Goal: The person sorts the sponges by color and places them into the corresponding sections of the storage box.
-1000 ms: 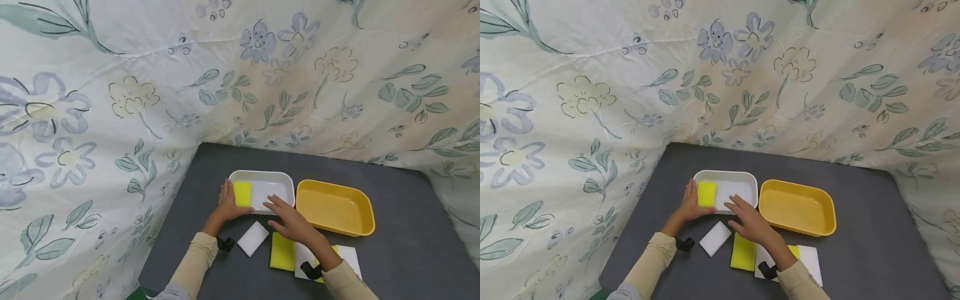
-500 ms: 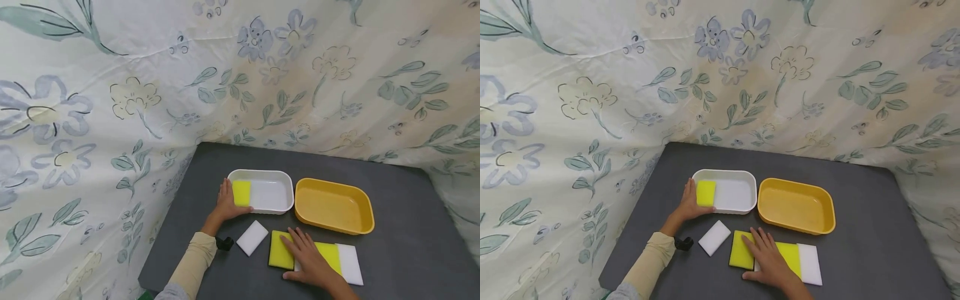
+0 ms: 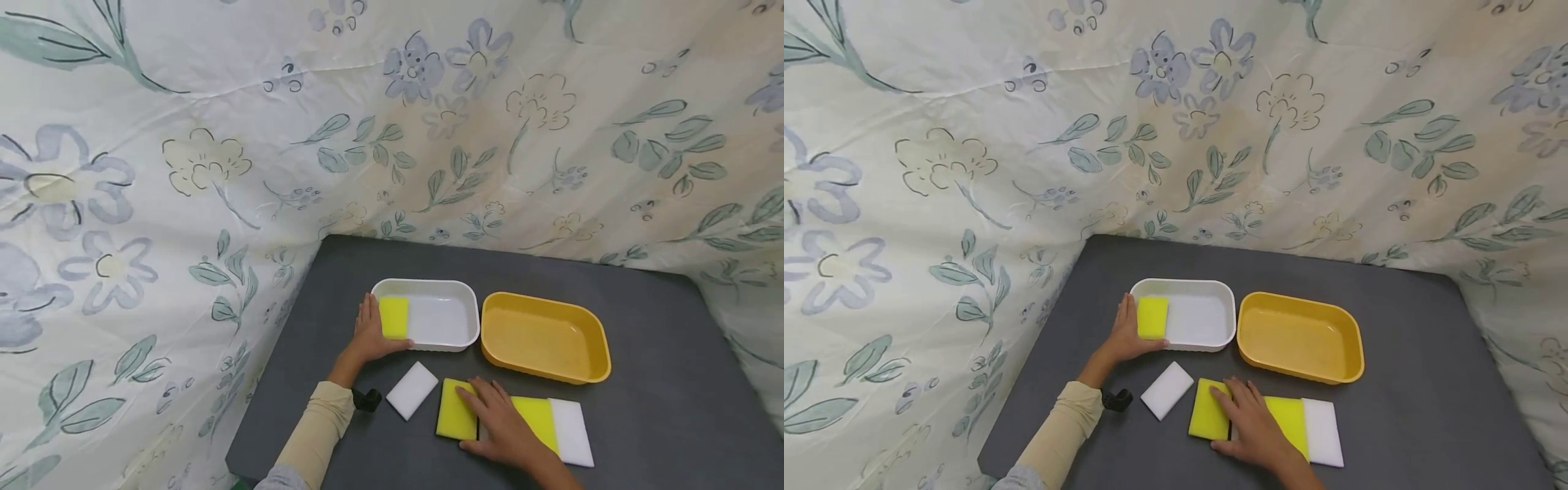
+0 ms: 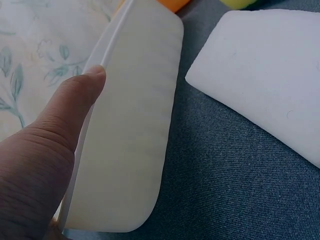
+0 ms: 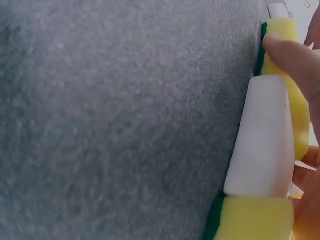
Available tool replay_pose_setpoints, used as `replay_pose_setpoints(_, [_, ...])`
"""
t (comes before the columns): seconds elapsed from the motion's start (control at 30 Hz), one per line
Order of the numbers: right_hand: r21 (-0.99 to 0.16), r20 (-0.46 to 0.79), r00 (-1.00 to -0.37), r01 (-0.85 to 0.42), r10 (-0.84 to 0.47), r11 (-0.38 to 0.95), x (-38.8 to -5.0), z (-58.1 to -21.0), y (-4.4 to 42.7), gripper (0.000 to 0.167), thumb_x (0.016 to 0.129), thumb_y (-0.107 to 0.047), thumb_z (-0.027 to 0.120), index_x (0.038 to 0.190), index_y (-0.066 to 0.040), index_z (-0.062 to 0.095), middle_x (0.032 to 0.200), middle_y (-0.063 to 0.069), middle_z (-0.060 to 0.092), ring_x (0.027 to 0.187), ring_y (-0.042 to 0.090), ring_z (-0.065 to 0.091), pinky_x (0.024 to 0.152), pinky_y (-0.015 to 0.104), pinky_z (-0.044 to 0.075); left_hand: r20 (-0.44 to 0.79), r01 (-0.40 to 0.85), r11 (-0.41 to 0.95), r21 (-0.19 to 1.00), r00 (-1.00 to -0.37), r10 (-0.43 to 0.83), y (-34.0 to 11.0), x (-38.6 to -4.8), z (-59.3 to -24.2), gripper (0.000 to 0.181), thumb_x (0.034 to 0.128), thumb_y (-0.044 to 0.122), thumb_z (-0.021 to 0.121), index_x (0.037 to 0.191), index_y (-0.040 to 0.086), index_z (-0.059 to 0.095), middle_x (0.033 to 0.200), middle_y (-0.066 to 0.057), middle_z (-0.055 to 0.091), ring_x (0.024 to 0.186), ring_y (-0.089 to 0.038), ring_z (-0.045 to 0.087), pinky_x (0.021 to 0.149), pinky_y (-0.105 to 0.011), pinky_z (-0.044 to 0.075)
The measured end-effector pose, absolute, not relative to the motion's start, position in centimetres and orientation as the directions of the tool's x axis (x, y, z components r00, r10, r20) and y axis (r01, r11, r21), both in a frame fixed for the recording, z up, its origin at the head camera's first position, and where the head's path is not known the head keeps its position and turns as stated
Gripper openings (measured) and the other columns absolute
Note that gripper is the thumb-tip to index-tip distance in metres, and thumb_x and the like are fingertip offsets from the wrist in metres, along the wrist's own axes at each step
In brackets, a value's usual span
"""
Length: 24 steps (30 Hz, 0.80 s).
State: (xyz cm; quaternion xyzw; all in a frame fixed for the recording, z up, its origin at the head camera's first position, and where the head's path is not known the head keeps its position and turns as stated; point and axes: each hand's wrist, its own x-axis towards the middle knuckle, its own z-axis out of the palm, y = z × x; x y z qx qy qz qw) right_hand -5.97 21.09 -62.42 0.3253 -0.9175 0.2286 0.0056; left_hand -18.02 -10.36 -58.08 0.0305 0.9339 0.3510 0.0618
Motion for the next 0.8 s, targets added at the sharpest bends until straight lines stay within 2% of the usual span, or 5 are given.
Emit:
replay_pose_setpoints(0.23, [-0.452,0.145,-0.791,-0.588,-0.595,0.671,-6.4,-61.5,21.0,0.079,0.072,-0.041,0.090,0.140,-0.021,0.055,0.132,0.006,0.054,0.115,0.022,0.056,0.091,0.048,0.051,-0.093,0.016,0.747,0.665,-0.990,0.104,-10.3,-18.2,-58.6,0.137,0.0688,0.057,0.083,0.159,0.000,-0.002,0.166,-0.019,-0.004,0.151,-0.041,0.002,0.118,-0.056,0.011])
replay_pose_setpoints(0.37, [-0.484,0.140,-0.775,-0.597,-0.617,0.640,-6.7,-60.4,21.0,0.075,0.074,-0.037,0.089,0.140,-0.021,0.056,0.132,0.003,0.053,0.109,0.016,0.057,0.087,0.042,0.053,-0.098,0.010,0.735,0.678,-0.990,0.104,-10.3,-18.2,-58.6,0.137,0.0685,0.057,0.084,0.159,0.001,-0.003,0.166,-0.018,-0.005,0.151,-0.040,0.001,0.117,-0.057,0.012])
replay_pose_setpoints(0.53, [-0.512,0.166,-0.749,-0.622,-0.642,0.593,-7.3,-59.0,20.6,0.073,0.081,-0.048,0.082,0.144,-0.025,0.053,0.137,0.000,0.051,0.112,0.014,0.056,0.088,0.040,0.053,-0.088,0.015,0.740,0.672,-0.991,0.099,-10.4,-18.3,-58.7,0.137,0.0688,0.057,0.083,0.159,0.001,-0.003,0.166,-0.019,-0.005,0.150,-0.042,0.002,0.116,-0.059,0.013])
replay_pose_setpoints(0.63, [-0.518,0.216,-0.743,-0.637,-0.633,0.571,-8.1,-57.9,20.2,0.074,0.081,-0.050,0.081,0.145,-0.026,0.053,0.138,-0.001,0.050,0.113,0.013,0.056,0.088,0.039,0.053,-0.087,0.018,0.741,0.671,-0.991,0.103,-10.4,-18.3,-58.6,0.137,0.0690,0.057,0.083,0.159,0.000,-0.003,0.166,-0.019,-0.005,0.150,-0.043,0.002,0.116,-0.059,0.013])
replay_pose_setpoints(0.8, [-0.479,0.338,-0.706,-0.698,-0.622,0.533,-10.6,-56.1,19.8,0.077,0.080,-0.041,0.085,0.146,-0.019,0.053,0.140,0.006,0.051,0.115,0.018,0.056,0.088,0.041,0.054,-0.081,0.019,0.734,0.679,-0.992,0.100,-10.4,-18.4,-58.6,0.137,0.0688,0.056,0.085,0.159,0.000,-0.002,0.166,-0.019,-0.004,0.150,-0.043,0.002,0.116,-0.059,0.013])
